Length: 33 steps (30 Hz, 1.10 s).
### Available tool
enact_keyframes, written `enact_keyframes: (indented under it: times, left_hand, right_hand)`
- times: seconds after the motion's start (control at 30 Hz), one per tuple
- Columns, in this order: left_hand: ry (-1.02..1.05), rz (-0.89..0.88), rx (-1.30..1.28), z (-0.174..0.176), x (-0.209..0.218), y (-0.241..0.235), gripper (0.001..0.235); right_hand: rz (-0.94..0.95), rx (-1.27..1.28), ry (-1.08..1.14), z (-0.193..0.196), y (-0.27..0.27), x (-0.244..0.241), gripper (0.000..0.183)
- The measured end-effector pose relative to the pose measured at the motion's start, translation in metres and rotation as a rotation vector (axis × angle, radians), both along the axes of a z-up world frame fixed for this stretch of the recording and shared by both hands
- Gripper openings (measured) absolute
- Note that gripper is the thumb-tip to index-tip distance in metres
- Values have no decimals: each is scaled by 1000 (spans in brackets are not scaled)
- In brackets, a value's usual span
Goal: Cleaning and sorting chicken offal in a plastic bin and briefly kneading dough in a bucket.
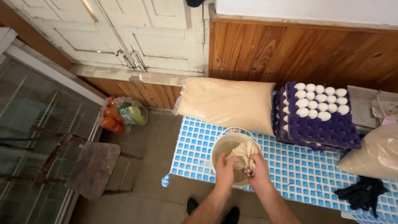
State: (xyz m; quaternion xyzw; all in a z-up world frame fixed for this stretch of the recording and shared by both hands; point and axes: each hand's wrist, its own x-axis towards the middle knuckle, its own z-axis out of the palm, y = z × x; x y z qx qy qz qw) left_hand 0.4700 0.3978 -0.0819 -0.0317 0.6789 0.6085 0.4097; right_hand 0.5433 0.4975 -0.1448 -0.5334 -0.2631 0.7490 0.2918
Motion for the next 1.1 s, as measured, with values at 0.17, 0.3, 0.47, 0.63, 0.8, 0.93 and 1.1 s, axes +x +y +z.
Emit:
enact_keyframes:
  times: [0.17,0.3,0.47,0.63,0.8,0.93,1.1]
  left_hand:
    - [-625,228,85,-4,-22,33,57]
    - [-414,224,117,-28,-16,43,30]
    - [-126,-96,8,-6,1,38,63]
    - [-395,-104,2,1,-17,31,77]
    - [-670,-146,392,-33,-36,38,47]
    - [-397,-237,546,-85,-45,44,20]
    - [-268,-262,211,-42,-48,50,21]
  right_hand:
    - [-49,-163,37,3,-6,-1,9]
    - [8,-129,26,3,-11,-7,20]
    - [114,-44,-20,35,-13,-9,32]
    - [287,-27,-105,92,-15,-4,56]
    - [495,-131,-3,28,6,15,48]
    - [711,-235,-131,7,18,18,36]
    - [856,-141,-314,48,15,2,43]
